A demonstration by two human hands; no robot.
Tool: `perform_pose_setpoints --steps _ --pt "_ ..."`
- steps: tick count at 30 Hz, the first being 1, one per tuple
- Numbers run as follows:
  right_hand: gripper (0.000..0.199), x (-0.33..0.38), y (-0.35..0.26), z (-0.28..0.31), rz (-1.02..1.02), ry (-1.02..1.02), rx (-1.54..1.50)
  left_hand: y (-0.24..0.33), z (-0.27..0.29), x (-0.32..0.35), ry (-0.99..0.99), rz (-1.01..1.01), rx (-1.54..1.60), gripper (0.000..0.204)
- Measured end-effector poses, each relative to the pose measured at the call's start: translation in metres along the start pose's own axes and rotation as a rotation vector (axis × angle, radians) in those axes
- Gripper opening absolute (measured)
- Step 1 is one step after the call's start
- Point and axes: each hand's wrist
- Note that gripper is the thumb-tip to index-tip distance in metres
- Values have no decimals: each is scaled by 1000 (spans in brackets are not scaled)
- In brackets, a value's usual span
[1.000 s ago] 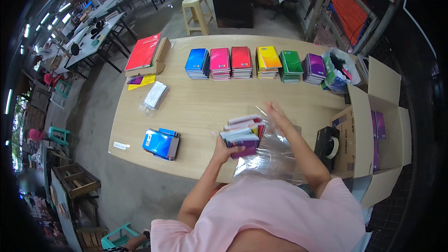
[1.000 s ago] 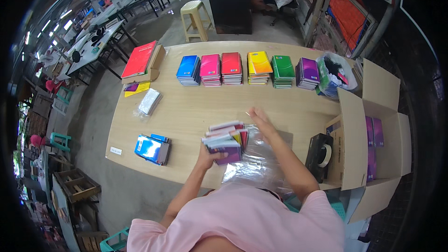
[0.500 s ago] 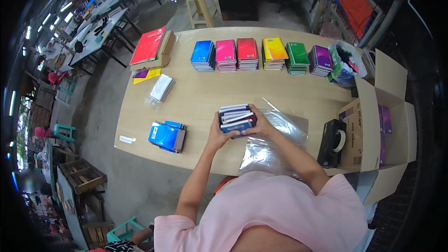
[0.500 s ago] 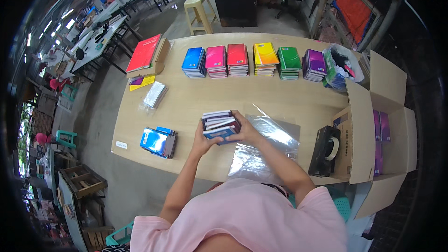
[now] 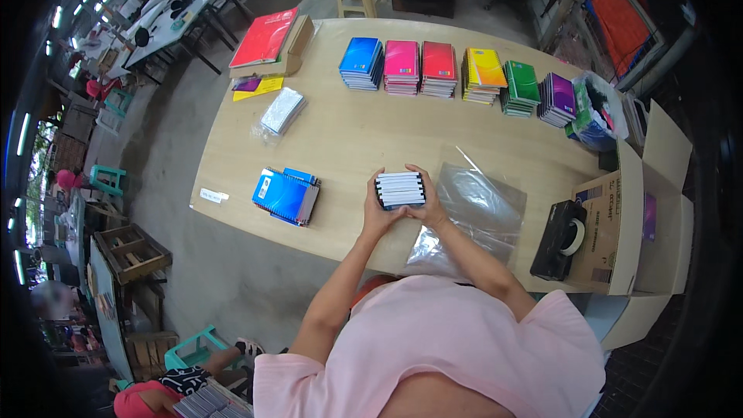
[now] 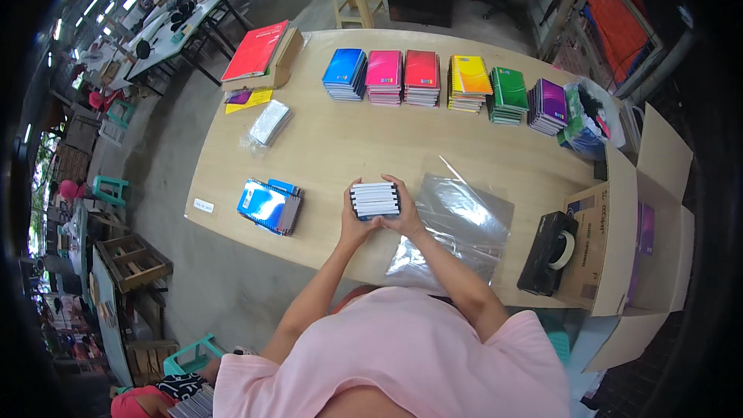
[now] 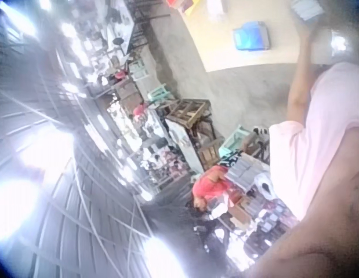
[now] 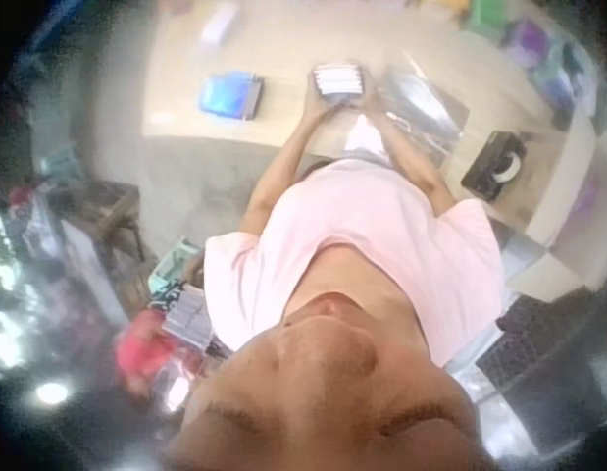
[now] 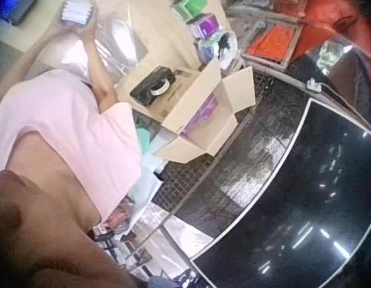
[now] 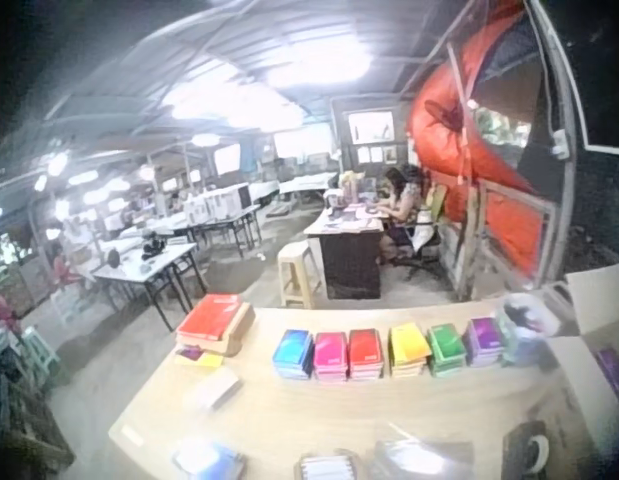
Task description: The person organizes and stacks small spiral-bound notebooks by color on a wooden table, then groups them by color and places the stacks into a large cardboard box.
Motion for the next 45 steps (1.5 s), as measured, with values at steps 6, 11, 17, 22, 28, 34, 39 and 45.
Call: perform_pose_setpoints --steps 6,11,17,22,28,34,39,45 --pt "97 6 -4 -7 25 102 41 2 13 7 2 -123 -236 82" --pt "96 7 8 -13 22 149 45 -4 22 4 -74 -67 -313 85" --pt "99 6 15 -12 -45 113 195 -19 12 10 -4 -132 -231 90" --pt "95 4 28 -10 60 124 210 -36 12 9 -1 -134 -224 87" --pt "116 5 12 10 -22 -19 251 -24 15 6 -114 3 -218 83" --pt "115 -6 -122 -18 333 -165 1127 -42 30 18 -86 -27 -255 85" --pt "72 -26 -96 -24 121 -371 1211 -37 30 14 -114 -32 -373 94" --pt "72 -28 -104 -25 235 -368 1183 -27 30 12 -130 -12 -278 100"
Point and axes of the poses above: each hand's wrist, its own x-axis away from the middle knuckle, its own z-axis out of the back of the hand, y = z × x, and after that the axes turned 9 degrees about -z, right-handed
